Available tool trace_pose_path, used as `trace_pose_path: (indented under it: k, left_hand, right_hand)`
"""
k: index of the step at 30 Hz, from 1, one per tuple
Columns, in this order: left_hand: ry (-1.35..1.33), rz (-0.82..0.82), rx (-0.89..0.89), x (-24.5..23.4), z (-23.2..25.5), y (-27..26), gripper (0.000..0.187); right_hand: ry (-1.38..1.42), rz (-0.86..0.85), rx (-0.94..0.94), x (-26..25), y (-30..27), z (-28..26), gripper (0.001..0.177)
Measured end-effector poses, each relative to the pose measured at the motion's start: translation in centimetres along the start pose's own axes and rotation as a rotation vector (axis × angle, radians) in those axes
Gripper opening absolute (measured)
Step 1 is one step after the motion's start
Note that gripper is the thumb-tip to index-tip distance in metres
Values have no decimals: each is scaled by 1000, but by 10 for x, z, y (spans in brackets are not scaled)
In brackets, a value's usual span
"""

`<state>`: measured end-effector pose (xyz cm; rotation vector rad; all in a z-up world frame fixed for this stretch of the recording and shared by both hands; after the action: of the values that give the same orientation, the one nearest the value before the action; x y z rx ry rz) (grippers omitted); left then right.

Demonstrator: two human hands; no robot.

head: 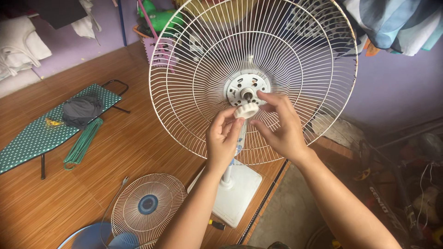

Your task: The person wipes the fan motor housing with a cloth, then attaches the front wire cage, installs the blue fan blade, and secures it with a plastic nut. Finally, the rear wire cage is placed over the blade to complete the assembly.

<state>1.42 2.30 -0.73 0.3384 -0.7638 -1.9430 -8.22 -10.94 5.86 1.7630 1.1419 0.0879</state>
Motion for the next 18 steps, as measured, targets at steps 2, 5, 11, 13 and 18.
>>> trace_pose_path:
  k: [2, 5, 11, 13, 18]
  left_hand:
    - [149, 21, 127, -6, 13, -1, 25]
    - [461, 60, 381, -11, 33, -7, 33]
    - [459, 10, 355, -10, 43, -9, 36]
    - [437, -40, 343, -9, 41, -5, 36]
    - [264, -102, 92, 0, 22, 6, 22]
  right_hand:
    - [250, 6, 125, 3, -9, -2, 72]
    - [587, -21, 228, 10, -19, -4, 70]
    - [781, 36, 308, 19, -29, 2, 54]
    - [729, 111, 285, 17, -28, 6, 48]
    - [536, 245, 359, 28, -19, 18, 30]
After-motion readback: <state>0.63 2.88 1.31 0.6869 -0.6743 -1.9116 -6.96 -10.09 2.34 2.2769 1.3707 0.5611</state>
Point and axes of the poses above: each hand's wrist, its own y-axis towards the middle knuckle, its own x-axis out of the palm, z = x × y, the point moved 2 cm from there along y, towards the middle knuckle, and after that the axes turned 12 degrees about y, right-handed, at the moved point
